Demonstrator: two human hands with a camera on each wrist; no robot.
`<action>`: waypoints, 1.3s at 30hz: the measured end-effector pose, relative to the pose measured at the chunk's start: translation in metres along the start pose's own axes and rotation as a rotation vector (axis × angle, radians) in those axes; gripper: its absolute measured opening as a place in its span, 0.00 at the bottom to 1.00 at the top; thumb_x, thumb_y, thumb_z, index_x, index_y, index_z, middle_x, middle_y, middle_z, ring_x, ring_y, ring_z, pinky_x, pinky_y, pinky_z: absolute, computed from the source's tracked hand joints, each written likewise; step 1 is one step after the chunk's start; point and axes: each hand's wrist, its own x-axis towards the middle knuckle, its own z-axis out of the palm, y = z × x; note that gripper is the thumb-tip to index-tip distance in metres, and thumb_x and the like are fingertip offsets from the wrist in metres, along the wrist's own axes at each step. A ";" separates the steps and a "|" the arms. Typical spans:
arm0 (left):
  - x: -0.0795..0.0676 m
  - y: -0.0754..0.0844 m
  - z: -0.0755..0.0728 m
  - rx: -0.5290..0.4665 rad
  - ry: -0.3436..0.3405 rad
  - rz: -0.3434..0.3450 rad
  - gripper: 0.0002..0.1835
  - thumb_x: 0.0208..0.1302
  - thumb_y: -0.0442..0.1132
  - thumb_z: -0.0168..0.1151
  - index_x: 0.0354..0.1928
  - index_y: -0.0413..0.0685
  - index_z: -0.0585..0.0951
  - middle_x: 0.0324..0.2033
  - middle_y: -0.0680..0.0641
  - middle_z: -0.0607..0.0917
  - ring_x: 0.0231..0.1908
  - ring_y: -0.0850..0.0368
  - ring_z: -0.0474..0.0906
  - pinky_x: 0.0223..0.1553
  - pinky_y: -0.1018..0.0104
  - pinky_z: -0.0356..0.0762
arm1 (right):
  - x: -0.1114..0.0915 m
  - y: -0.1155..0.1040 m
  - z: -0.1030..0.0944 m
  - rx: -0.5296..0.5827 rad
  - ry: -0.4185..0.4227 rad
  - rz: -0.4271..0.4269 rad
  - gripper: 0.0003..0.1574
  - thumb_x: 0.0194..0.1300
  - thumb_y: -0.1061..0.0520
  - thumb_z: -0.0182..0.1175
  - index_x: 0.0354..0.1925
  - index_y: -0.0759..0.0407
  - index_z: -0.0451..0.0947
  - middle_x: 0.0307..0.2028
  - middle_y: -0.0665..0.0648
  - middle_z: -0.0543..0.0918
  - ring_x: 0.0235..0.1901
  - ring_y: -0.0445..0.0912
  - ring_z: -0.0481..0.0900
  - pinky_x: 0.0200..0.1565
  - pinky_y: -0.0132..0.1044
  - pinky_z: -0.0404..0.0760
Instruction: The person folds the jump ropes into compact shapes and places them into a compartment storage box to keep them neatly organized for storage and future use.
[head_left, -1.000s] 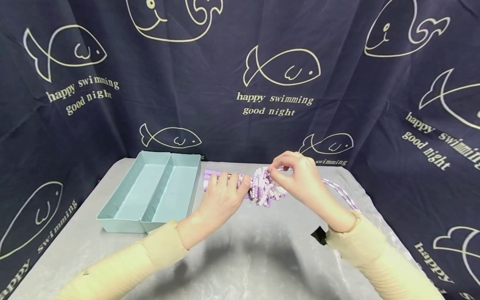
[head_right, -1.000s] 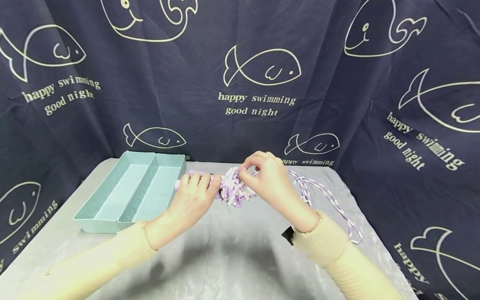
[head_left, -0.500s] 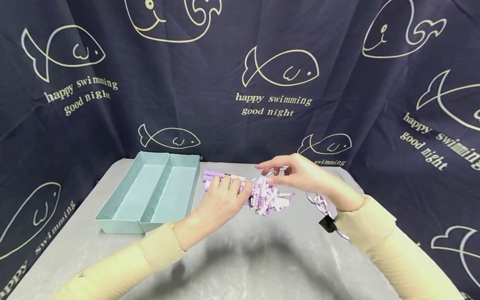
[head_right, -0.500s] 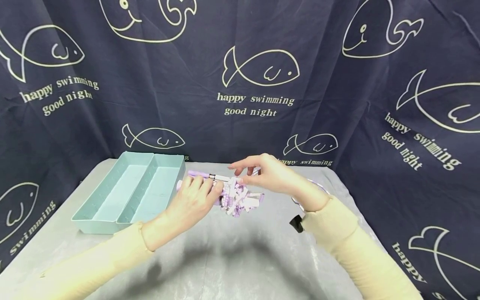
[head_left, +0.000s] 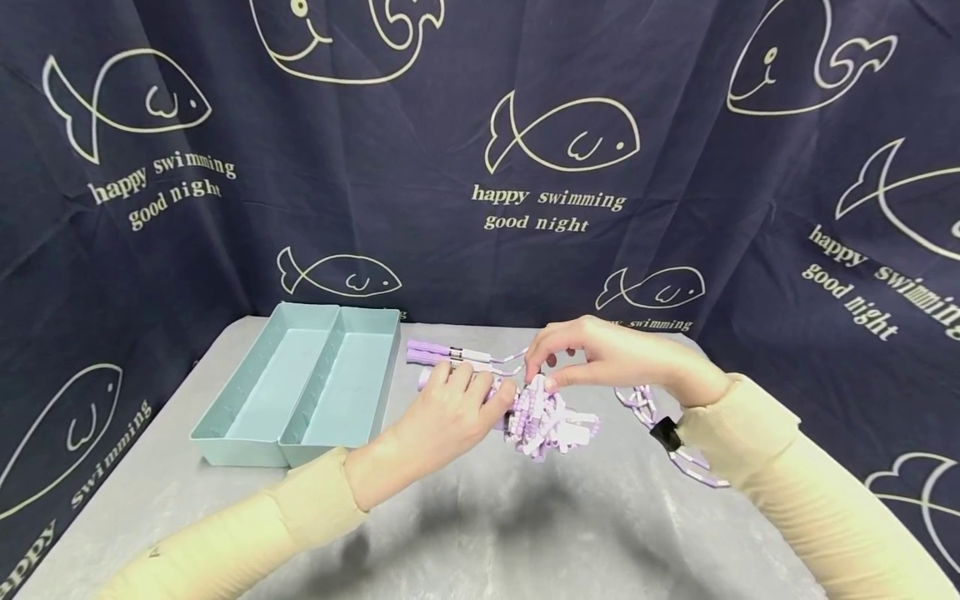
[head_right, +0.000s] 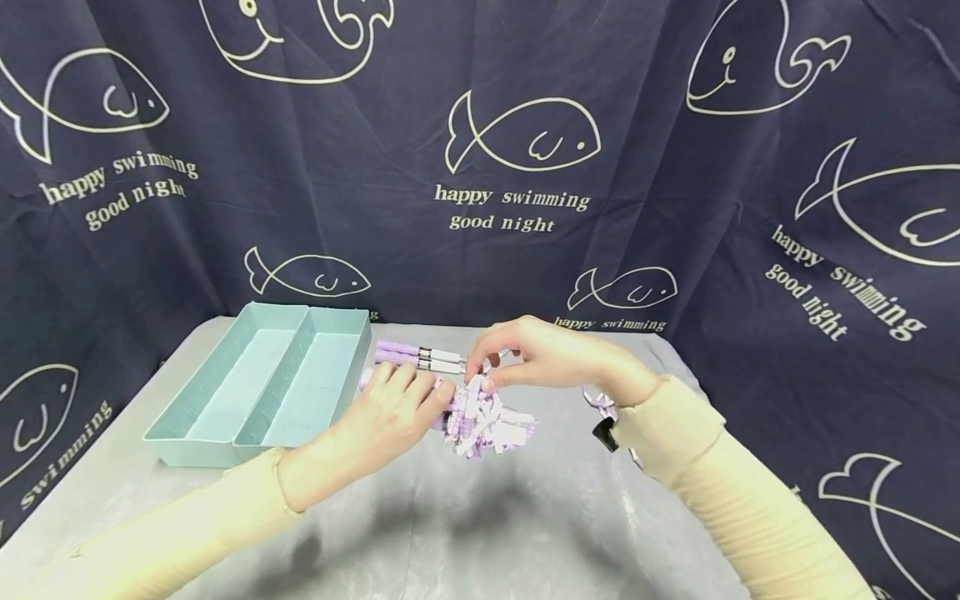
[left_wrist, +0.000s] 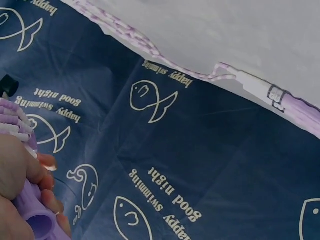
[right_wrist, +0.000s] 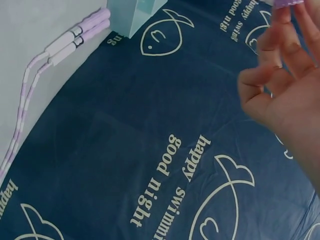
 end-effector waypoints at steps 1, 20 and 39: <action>0.001 0.000 -0.001 0.003 0.005 -0.003 0.10 0.60 0.31 0.48 0.42 0.49 0.71 0.22 0.49 0.73 0.19 0.52 0.65 0.22 0.63 0.58 | 0.000 0.000 -0.001 -0.004 0.005 -0.029 0.09 0.60 0.52 0.64 0.41 0.44 0.79 0.40 0.40 0.79 0.37 0.38 0.74 0.35 0.31 0.74; 0.003 0.000 -0.003 -0.029 0.048 0.027 0.08 0.60 0.30 0.47 0.39 0.49 0.71 0.22 0.50 0.72 0.19 0.53 0.64 0.23 0.65 0.57 | -0.002 -0.002 0.007 0.005 0.023 -0.187 0.11 0.55 0.57 0.66 0.32 0.50 0.72 0.29 0.42 0.73 0.30 0.36 0.71 0.34 0.28 0.72; 0.002 0.002 -0.005 -0.094 0.015 -0.041 0.09 0.62 0.28 0.43 0.40 0.46 0.70 0.23 0.50 0.71 0.21 0.53 0.66 0.23 0.65 0.57 | -0.010 -0.019 0.028 0.106 0.260 -0.054 0.16 0.55 0.71 0.61 0.32 0.51 0.71 0.27 0.44 0.70 0.27 0.38 0.67 0.28 0.30 0.68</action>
